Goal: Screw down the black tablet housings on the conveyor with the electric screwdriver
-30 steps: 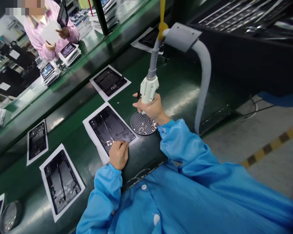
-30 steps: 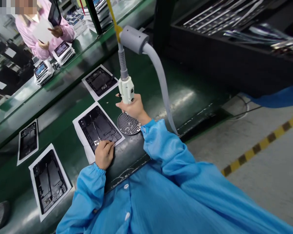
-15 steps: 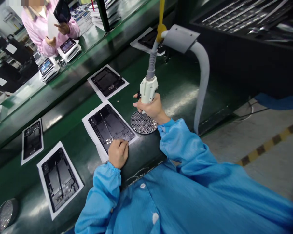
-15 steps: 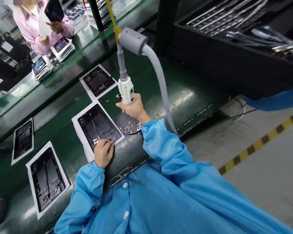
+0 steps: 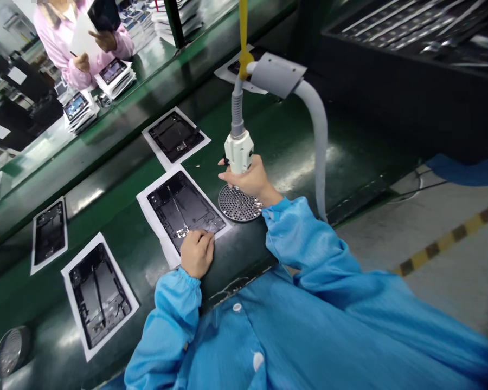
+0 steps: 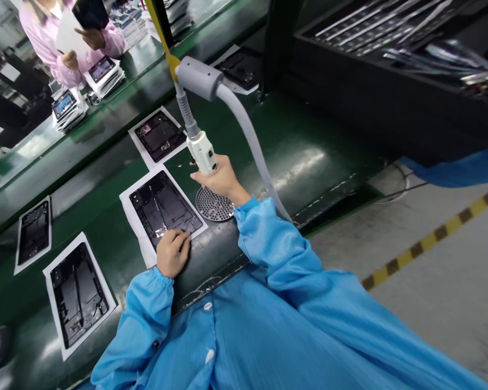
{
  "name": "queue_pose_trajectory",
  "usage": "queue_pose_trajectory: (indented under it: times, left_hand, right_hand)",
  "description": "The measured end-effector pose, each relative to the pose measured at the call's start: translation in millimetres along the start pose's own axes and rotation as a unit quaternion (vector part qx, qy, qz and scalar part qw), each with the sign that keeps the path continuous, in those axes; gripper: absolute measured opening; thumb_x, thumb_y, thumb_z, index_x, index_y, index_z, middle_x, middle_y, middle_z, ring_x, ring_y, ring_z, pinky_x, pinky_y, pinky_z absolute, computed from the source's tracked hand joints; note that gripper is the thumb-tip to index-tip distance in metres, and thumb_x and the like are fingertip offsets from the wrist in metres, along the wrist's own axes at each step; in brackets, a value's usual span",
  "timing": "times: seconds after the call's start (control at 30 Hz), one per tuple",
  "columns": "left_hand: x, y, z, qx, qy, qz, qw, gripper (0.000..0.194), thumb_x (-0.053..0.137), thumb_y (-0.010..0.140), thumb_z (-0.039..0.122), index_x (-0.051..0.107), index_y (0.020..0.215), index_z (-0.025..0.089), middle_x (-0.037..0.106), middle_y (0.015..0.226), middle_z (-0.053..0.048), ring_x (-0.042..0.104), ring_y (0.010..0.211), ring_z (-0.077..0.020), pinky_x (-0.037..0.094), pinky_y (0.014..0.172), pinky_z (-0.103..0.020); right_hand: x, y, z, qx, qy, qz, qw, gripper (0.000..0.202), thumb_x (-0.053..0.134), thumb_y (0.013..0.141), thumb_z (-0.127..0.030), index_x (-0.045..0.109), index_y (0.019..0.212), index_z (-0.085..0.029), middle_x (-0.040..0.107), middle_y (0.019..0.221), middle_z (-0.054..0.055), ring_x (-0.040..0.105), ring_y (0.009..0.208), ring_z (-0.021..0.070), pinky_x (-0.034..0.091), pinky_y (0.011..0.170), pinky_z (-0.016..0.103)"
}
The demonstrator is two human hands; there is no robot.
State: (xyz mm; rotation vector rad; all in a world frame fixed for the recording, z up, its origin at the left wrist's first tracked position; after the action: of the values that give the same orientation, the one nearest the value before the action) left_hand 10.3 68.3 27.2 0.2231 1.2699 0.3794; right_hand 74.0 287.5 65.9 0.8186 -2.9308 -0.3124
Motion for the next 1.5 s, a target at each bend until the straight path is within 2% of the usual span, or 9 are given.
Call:
queue_pose_trajectory:
  times: [0.17, 0.33, 0.53, 0.63, 0.77, 0.93, 1.1, 1.3, 1.5]
  left_hand:
    - [-24.9, -0.9, -21.1, -0.04, -0.04, 0.024, 0.998, 0.019, 0.051, 0.094, 0.026, 0.069, 0.095, 0.018, 0.069, 0.089, -0.005, 0.063, 0.083, -0.0152, 0.053, 0.076, -0.029]
    - [-44.5, -3.1, -58.0, -0.135, 0.03, 0.001, 0.99, 0.014, 0.064, 0.086, 0.027, 0.071, 0.095, 0.018, 0.07, 0.097, -0.005, 0.062, 0.091, -0.0188, 0.052, 0.082, -0.032]
    - [-34.2, 3.4, -76.1, -0.189, 0.032, -0.09, 0.977, 0.013, 0.073, 0.079, 0.027, 0.072, 0.088, 0.019, 0.067, 0.093, -0.004, 0.061, 0.09, -0.0188, 0.051, 0.079, -0.031]
    - [-37.9, 8.8, -71.7, -0.185, 0.039, -0.106, 0.976, 0.012, 0.074, 0.077, 0.028, 0.072, 0.084, 0.018, 0.068, 0.086, -0.004, 0.062, 0.086, -0.0192, 0.049, 0.077, -0.031]
    - [-40.0, 8.4, -47.3, -0.14, 0.054, -0.096, 0.984, 0.017, 0.069, 0.082, 0.034, 0.072, 0.089, 0.018, 0.071, 0.085, -0.005, 0.063, 0.082, -0.0189, 0.046, 0.073, -0.032]
    - [-21.8, -4.0, -14.5, -0.053, 0.066, -0.056, 0.995, 0.025, 0.057, 0.091, 0.038, 0.072, 0.098, 0.02, 0.072, 0.093, -0.005, 0.061, 0.084, -0.0184, 0.043, 0.07, -0.032]
    - [-14.9, -15.4, -10.1, -0.03, 0.124, -0.029, 0.991, 0.029, 0.049, 0.094, 0.039, 0.073, 0.1, 0.023, 0.07, 0.102, -0.007, 0.057, 0.085, -0.0206, 0.042, 0.069, -0.033]
    - [-16.5, -23.4, -2.3, -0.014, 0.17, -0.026, 0.985, 0.03, 0.05, 0.093, 0.042, 0.069, 0.109, 0.024, 0.064, 0.124, -0.01, 0.055, 0.114, -0.0274, 0.042, 0.09, -0.043]
    - [-3.2, -22.0, 7.6, -0.041, 0.143, -0.061, 0.987, 0.039, 0.048, 0.094, 0.043, 0.062, 0.121, 0.019, 0.054, 0.136, -0.014, 0.042, 0.132, -0.0323, 0.028, 0.109, -0.057]
  right_hand:
    - [-1.4, -4.5, -8.4, -0.025, 0.048, -0.004, 0.999, 0.035, 0.079, 0.064, -0.035, 0.065, 0.089, -0.015, 0.053, 0.048, -0.006, 0.048, 0.041, 0.0074, 0.042, 0.043, 0.023]
    - [4.8, -9.7, -24.1, -0.053, 0.144, -0.113, 0.982, 0.044, 0.072, 0.072, -0.052, 0.067, 0.097, -0.016, 0.058, 0.054, -0.003, 0.053, 0.043, 0.0079, 0.044, 0.044, 0.022]
    - [26.4, -16.4, -40.8, 0.004, 0.15, -0.229, 0.962, 0.04, 0.084, 0.06, -0.04, 0.07, 0.087, -0.014, 0.07, 0.088, 0.006, 0.069, 0.086, 0.0215, 0.059, 0.079, 0.037]
    - [39.9, -21.2, -48.9, 0.027, 0.182, -0.276, 0.943, 0.041, 0.083, 0.061, -0.039, 0.069, 0.089, -0.013, 0.071, 0.091, 0.007, 0.07, 0.082, 0.0227, 0.059, 0.077, 0.04]
    - [48.4, -26.1, -47.7, 0.054, 0.178, -0.296, 0.937, 0.036, 0.08, 0.063, -0.035, 0.067, 0.089, -0.014, 0.072, 0.077, 0.005, 0.069, 0.064, 0.0196, 0.057, 0.059, 0.033]
    - [45.3, -28.1, -43.7, 0.054, 0.17, -0.286, 0.942, 0.032, 0.077, 0.067, -0.033, 0.067, 0.091, -0.014, 0.068, 0.062, 0.004, 0.068, 0.062, 0.0213, 0.053, 0.052, 0.03]
    - [40.6, -27.5, -43.7, 0.047, 0.16, -0.281, 0.945, 0.032, 0.076, 0.068, -0.038, 0.067, 0.09, -0.016, 0.069, 0.068, 0.004, 0.06, 0.049, 0.0149, 0.048, 0.045, 0.028]
    - [39.9, -29.3, -41.3, 0.044, 0.178, -0.28, 0.942, 0.044, 0.079, 0.065, -0.048, 0.066, 0.092, -0.016, 0.063, 0.058, -0.001, 0.056, 0.045, 0.0113, 0.046, 0.043, 0.025]
    - [51.4, -33.4, -39.1, 0.059, 0.132, -0.28, 0.949, 0.054, 0.087, 0.052, -0.045, 0.066, 0.092, -0.015, 0.059, 0.052, -0.005, 0.053, 0.041, 0.0094, 0.043, 0.038, 0.021]
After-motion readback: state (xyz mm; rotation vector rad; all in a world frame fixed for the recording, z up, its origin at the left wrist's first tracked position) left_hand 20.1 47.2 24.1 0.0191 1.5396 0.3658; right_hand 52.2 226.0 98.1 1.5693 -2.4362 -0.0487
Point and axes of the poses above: each hand's wrist, its own y-axis towards the middle knuckle, its own x-axis out of the palm, z = x × y, the point moved 7 cm from there along y, towards the middle knuckle
